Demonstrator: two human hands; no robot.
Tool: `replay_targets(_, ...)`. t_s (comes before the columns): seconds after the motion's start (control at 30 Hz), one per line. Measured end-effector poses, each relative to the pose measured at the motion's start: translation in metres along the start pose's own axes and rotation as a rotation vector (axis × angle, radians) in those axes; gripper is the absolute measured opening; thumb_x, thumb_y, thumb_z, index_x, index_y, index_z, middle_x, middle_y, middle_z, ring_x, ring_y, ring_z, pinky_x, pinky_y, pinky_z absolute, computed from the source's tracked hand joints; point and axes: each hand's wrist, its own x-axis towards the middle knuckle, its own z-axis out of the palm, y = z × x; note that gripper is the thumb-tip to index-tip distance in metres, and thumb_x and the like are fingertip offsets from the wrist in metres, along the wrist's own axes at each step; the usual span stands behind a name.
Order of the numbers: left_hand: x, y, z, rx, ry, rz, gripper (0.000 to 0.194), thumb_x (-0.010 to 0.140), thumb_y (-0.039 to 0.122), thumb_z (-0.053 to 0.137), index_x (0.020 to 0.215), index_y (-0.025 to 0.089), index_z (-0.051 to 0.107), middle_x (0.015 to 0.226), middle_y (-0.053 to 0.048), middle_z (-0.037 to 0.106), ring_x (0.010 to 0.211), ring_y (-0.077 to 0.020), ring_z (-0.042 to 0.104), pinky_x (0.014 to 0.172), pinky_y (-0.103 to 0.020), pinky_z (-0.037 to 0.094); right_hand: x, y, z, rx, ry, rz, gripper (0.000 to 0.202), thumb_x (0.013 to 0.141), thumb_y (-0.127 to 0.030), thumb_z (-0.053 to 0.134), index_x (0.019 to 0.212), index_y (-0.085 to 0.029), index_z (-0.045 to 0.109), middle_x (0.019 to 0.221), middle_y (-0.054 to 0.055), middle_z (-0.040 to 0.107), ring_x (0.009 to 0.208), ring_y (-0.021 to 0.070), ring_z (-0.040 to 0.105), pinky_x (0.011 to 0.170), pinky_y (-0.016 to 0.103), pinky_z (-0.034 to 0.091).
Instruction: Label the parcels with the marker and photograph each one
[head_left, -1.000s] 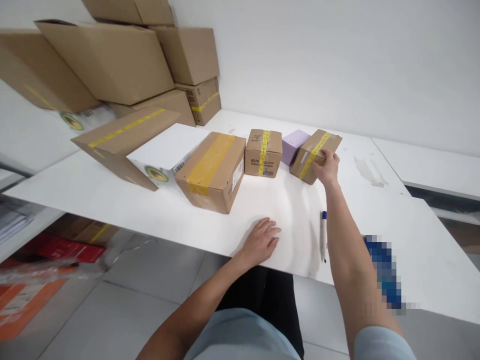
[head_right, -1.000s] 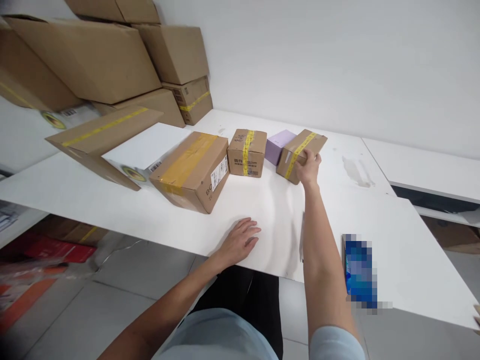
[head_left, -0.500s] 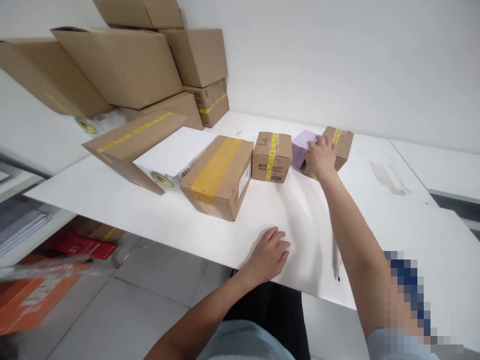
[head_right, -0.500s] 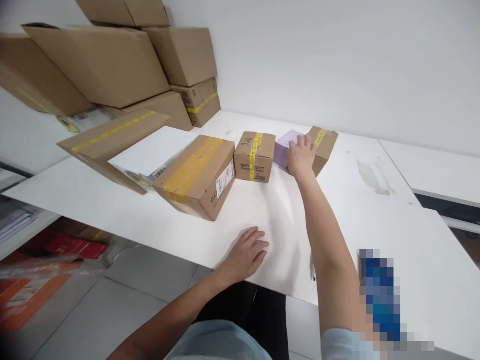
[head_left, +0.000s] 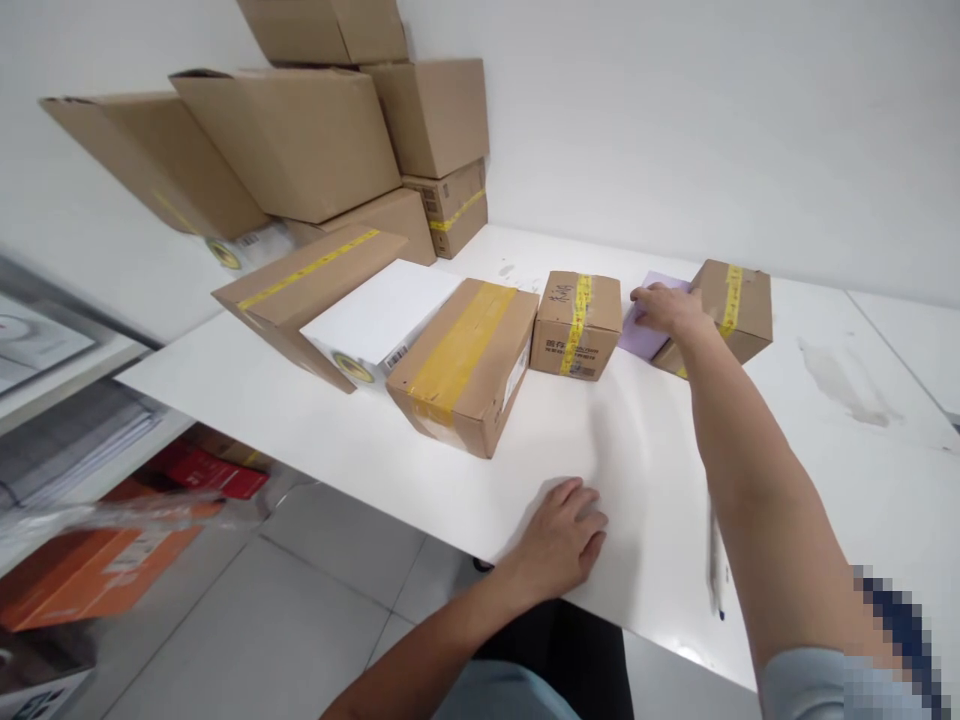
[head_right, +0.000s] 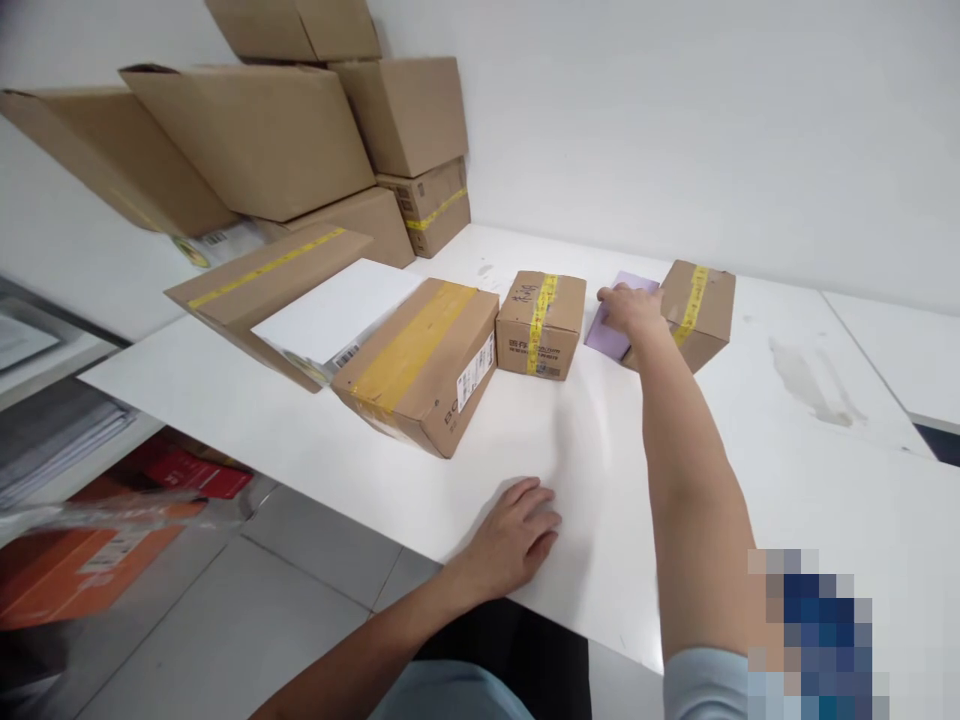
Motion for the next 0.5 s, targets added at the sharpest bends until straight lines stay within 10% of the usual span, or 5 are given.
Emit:
replay_targets(0.23,0.001,-0.001,0.003,-0.029,-0.006,-0.003,0.017,0.091,0.022,0.057,0.099,0.018,0.072,0.124,-0.008,0.065,0.128,-0.0275,0.053,0.11,-0.042,0.05,-0.04,0.026,0.005,0.16,0.041,-0.068,0.044,0.091,-0.03,0.048,0.131,-0.021,0.062,0.136,0.016,0.061,0.111,0.0313,0.063,0.095,0.046,0.049)
replay_targets(0.4,0.001,-0.001,0.004,-0.056,-0.012,-0.013,0.022,0.092,0.021,0.055,0.105,0.019,0.073,0.124,-0.009,0.066,0.129,-0.0289,0.053,0.11,-0.046,0.051,-0.059,-0.033,-0.02,0.515,0.318,-0.221,0.063,0.094,-0.06,0.041,0.143,-0.023,0.053,0.148,0.014,0.052,0.13,0.0346,0.053,0.106,0.051,0.044)
replay_targets(0.5,0.0,-0.004,0.005,-0.148,0.023,-0.039,0.023,0.093,0.022,0.053,0.105,0.019,0.072,0.122,-0.011,0.067,0.125,-0.0281,0.057,0.107,-0.047,0.053,-0.063,-0.075,-0.025,0.463,0.178,-0.24,0.084,0.077,-0.072,0.061,0.148,-0.03,0.047,0.16,0.012,0.036,0.139,0.0478,0.038,0.105,0.066,0.039)
